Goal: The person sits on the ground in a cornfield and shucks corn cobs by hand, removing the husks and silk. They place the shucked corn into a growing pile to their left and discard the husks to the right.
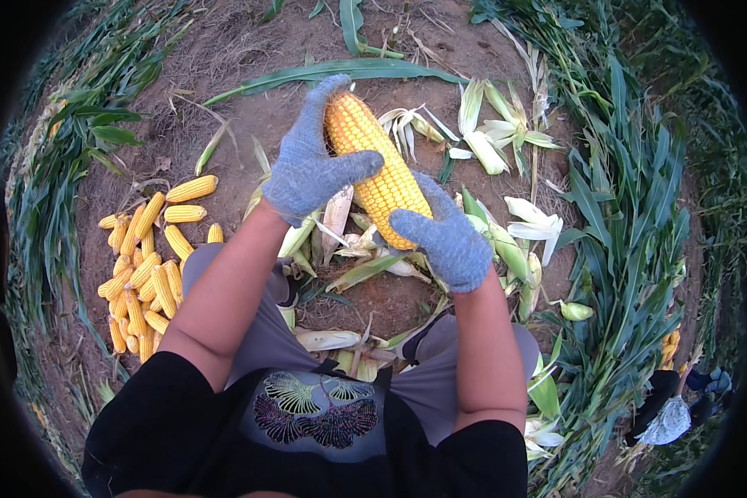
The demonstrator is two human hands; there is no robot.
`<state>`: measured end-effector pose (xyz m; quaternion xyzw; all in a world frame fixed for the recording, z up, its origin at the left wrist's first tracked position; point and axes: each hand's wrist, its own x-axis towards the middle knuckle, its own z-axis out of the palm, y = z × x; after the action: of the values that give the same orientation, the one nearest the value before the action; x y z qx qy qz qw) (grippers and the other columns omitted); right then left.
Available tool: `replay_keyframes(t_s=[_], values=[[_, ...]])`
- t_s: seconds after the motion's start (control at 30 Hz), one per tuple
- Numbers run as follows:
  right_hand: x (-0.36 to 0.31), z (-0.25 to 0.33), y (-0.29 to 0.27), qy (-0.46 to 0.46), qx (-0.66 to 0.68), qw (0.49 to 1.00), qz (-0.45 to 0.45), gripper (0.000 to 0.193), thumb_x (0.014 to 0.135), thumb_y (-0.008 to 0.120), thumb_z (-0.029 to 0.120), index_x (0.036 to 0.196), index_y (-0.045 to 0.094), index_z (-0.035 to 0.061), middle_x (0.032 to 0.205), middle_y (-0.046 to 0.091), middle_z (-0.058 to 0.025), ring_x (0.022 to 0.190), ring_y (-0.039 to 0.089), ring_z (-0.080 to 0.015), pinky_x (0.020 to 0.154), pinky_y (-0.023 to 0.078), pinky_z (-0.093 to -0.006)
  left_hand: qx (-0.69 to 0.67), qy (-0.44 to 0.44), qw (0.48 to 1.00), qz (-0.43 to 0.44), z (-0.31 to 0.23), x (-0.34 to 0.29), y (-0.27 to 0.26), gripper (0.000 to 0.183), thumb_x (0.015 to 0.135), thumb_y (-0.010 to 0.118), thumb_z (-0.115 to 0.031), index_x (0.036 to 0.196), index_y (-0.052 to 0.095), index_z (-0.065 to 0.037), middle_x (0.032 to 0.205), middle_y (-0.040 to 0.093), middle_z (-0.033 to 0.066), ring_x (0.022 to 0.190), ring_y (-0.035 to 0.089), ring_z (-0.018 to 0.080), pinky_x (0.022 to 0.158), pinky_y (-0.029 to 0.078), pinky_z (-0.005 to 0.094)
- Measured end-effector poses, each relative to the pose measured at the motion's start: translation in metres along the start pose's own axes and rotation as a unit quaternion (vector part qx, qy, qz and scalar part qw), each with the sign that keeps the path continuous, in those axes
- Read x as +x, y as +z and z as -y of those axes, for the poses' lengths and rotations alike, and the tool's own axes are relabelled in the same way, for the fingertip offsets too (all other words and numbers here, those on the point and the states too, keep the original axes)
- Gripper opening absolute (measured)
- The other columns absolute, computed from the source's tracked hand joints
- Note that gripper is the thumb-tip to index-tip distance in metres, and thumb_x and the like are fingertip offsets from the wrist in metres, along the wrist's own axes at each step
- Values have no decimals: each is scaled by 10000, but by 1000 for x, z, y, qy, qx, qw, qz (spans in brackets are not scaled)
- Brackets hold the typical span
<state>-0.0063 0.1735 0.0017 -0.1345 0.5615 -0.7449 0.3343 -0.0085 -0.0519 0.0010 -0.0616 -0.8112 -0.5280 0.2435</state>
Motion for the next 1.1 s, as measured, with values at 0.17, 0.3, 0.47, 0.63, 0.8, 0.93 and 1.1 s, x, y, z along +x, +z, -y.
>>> replay_keyframes(t_s=[0.17,0.3,0.47,0.63,0.8,0.93,1.1], values=[[0,1,0,1,55,998,27,721,840,735,301,1423,443,-6,1274,612,-106,1121,617,-182,924,517,-312,-169,-79,981,-44,6,5,3,465,974,616,-275,1356,512,-30,1236,622,156,1122,593,205,977,473,352],[1,0,1,19,41,999,29,758,830,758,299,1431,425,-19,1286,601,-115,1138,608,-187,941,510,-313,-46,-21,994,-95,12,2,8,535,938,664,-337,1340,500,-25,1129,652,174,1054,635,248,933,494,362],[0,-10,-4,-39,-212,976,-33,869,779,831,266,1445,374,-54,1319,559,-147,1168,579,-192,973,490,-323,17,-133,989,-58,3,-1,8,546,884,715,-398,1230,509,-28,1002,652,200,981,656,303,881,501,387],[0,-10,6,-16,-176,984,-4,927,753,856,248,1457,338,-60,1322,550,-160,1180,571,-201,1007,471,-340,-175,-96,972,-126,33,7,3,209,1000,490,-170,954,621,-14,895,629,123,840,606,212,799,493,333],[-5,-13,1,53,130,986,88,827,793,759,266,1455,367,-37,1329,567,-183,1166,617,-249,901,558,-373,-241,-152,944,-165,36,8,0,193,980,527,-168,1014,620,-2,895,638,110,852,628,214,803,504,348],[-9,-24,3,66,248,964,66,834,807,720,394,1447,389,-26,1264,611,-199,1056,673,-290,816,596,-388,20,-30,992,-119,52,6,2,286,997,528,-264,1089,605,-5,978,666,162,913,646,304,828,510,405],[4,0,-12,-35,338,940,-40,659,913,623,447,1369,441,7,1153,599,-208,898,646,-283,672,564,-365,204,-34,951,229,9,-14,12,353,974,520,-335,1127,585,-24,1006,669,234,945,645,426,840,508,495]])
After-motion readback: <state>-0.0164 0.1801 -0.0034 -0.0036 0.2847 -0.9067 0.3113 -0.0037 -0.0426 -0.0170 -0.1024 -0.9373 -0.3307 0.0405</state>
